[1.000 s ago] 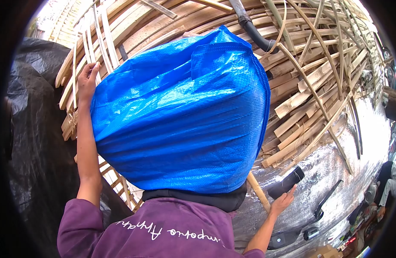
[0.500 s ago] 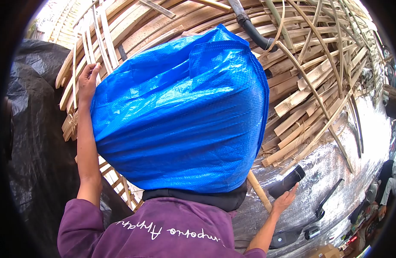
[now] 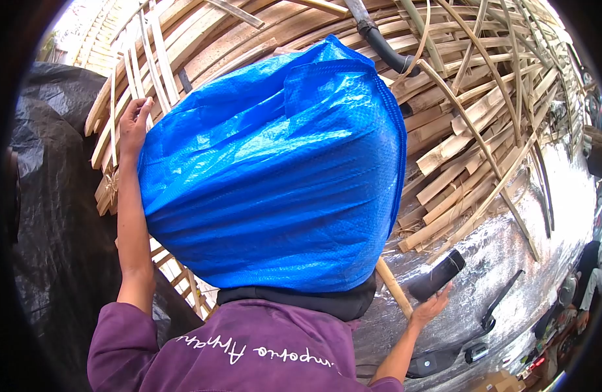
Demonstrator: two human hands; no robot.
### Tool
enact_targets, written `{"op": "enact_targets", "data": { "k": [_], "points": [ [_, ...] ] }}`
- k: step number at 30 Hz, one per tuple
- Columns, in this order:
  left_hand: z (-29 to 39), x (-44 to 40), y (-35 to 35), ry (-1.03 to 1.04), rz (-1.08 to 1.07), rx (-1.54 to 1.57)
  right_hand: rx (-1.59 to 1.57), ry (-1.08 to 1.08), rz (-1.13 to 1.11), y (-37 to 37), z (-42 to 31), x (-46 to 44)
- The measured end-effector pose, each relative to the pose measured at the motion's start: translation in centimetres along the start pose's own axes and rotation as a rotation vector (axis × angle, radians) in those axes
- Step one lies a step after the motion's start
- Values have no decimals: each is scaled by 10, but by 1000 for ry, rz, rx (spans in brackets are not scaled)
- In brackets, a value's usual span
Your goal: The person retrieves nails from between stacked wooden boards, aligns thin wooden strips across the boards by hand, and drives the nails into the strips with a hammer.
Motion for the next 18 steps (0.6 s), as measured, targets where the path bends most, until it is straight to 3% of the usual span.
{"op": "enact_targets", "data": {
  "k": [5, 8, 10, 13, 18],
  "points": [
    [-3, -1, -1, 11, -5, -4, -8, -44, 23, 2, 3, 0],
    [-4, -1, -1, 13, -6, 2, -48, 49, 9, 2, -2, 3],
    [-6, -1, 0, 12, -7, 17, -15, -131, 64, 2, -11, 5],
    [-8, 0, 0, 13, -7, -6, 33, -217, 40, 1, -12, 5],
    [-3, 0, 0, 12, -10, -13, 0, -164, 15, 0, -16, 6]
  ]
}}
Point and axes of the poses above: each hand's wrist, its own x-axis away from the middle knuckle, its own y-axis out of the palm, z = x × y, the point moved 3 cm from there along -x, towards the middle knuckle, and after that the axes turned 3 degrees about y, right-handed, at the moved point
